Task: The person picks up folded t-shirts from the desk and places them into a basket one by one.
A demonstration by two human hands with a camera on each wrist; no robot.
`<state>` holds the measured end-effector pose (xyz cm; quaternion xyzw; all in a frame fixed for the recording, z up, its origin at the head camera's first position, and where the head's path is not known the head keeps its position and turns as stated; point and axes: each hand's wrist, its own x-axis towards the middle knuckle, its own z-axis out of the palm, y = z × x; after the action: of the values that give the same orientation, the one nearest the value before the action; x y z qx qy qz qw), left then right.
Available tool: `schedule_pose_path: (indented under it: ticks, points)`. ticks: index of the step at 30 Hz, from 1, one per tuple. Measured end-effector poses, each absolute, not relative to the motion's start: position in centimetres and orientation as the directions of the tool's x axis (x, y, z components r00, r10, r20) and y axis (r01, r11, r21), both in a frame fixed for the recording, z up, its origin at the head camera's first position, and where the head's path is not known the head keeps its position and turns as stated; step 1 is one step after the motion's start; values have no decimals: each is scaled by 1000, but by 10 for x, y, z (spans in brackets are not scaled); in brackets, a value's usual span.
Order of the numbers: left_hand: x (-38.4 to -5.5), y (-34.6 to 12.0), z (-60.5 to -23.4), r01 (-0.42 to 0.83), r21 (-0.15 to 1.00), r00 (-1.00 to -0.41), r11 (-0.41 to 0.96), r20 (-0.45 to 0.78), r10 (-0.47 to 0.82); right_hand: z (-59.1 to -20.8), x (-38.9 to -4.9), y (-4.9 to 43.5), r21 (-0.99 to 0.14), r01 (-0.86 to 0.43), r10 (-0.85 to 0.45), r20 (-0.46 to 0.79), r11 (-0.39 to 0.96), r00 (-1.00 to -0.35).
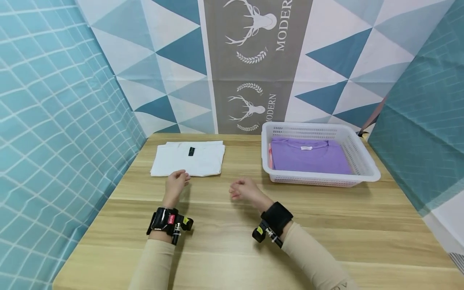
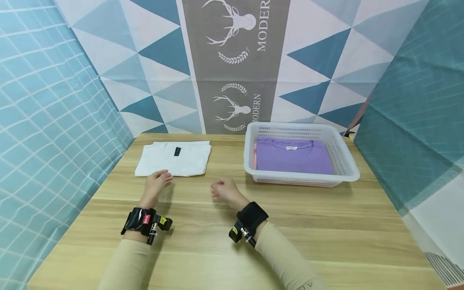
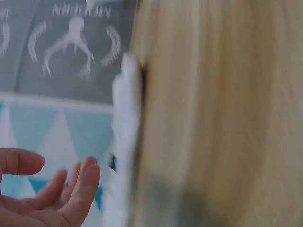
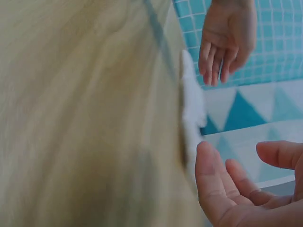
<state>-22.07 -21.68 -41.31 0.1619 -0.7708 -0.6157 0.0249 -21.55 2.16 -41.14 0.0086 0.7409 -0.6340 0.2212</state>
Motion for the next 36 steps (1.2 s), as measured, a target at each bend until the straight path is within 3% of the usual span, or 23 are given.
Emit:
schedule_pose_path:
  ticks: [4,11,23,36]
  points:
    - [-223,-237,-428,-324,941,-898,96,-275,-343,-428,-227,12,-900,415,-268,-436,137,-859]
    - [-229,-261,-447,-388,917,-802,-96,-387,-455,-445,-243,0,-842,537,-273,-530,57,-803]
    - [-250,-282,-436,-351,856,-692,-379,-510,-511,-455,-268,-21,-837,523,-220,-486,-161,-846]
    - [-272,-292,-439,-325,891,-548,-318,-451,-704,-451,-285,-47,-823,524,-122,-510,-219,-851]
